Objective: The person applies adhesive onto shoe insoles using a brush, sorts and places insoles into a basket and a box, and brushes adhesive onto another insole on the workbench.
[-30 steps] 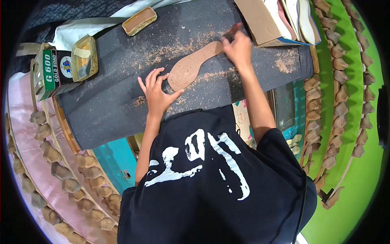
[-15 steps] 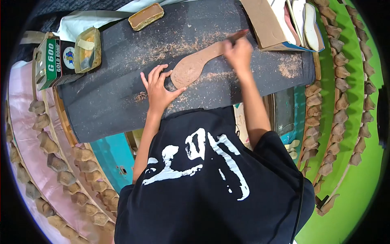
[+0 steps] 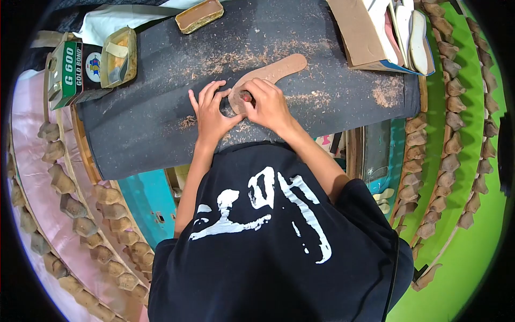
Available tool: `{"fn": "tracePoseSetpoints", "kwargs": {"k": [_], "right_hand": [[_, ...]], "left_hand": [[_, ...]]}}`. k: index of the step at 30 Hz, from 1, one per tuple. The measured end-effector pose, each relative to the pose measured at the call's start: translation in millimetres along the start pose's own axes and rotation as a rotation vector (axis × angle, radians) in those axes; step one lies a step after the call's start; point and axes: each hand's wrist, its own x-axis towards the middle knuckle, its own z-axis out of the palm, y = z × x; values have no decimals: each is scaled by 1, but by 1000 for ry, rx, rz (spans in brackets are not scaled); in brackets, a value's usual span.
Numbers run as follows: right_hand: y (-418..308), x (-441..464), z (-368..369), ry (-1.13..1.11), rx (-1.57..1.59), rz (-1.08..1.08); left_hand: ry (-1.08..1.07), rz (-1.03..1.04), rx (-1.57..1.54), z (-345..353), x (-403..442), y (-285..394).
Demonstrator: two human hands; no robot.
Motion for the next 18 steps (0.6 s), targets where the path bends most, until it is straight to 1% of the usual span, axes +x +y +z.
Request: {"fn": "tracePoseSetpoints", "kwargs": {"k": [3,5,7,9,11,13,15,17,18], "right_hand": [[41,3,-19,-289,-137,478],[77,17,-49,160,-145,340],[105,26,-86,259,-219,462],[116,32,-104,317,-421,401],[107,29,-102,246,-396,409],[84,25,-77,159,-388,402],[56,11,-40,126,-221,178],[5,-3,-8,60,-42,262],[-7,-7,-3,-31,-5,139]], "left_hand": [[-11,-17,-34,-4,1,3],[-19,-12,-27,-5,2,2],[-25,-14,-27,-5,-2,2],[-24,-8,-36,-5,0,1],[-22,-16,-27,-6,2,3],[-29,-21,-28,-5,1,5],[-31,-24,-24,-5,1,4],[-15,-5,4,-1,1,-1],[-12,7,15,-1,0,-2]]}}
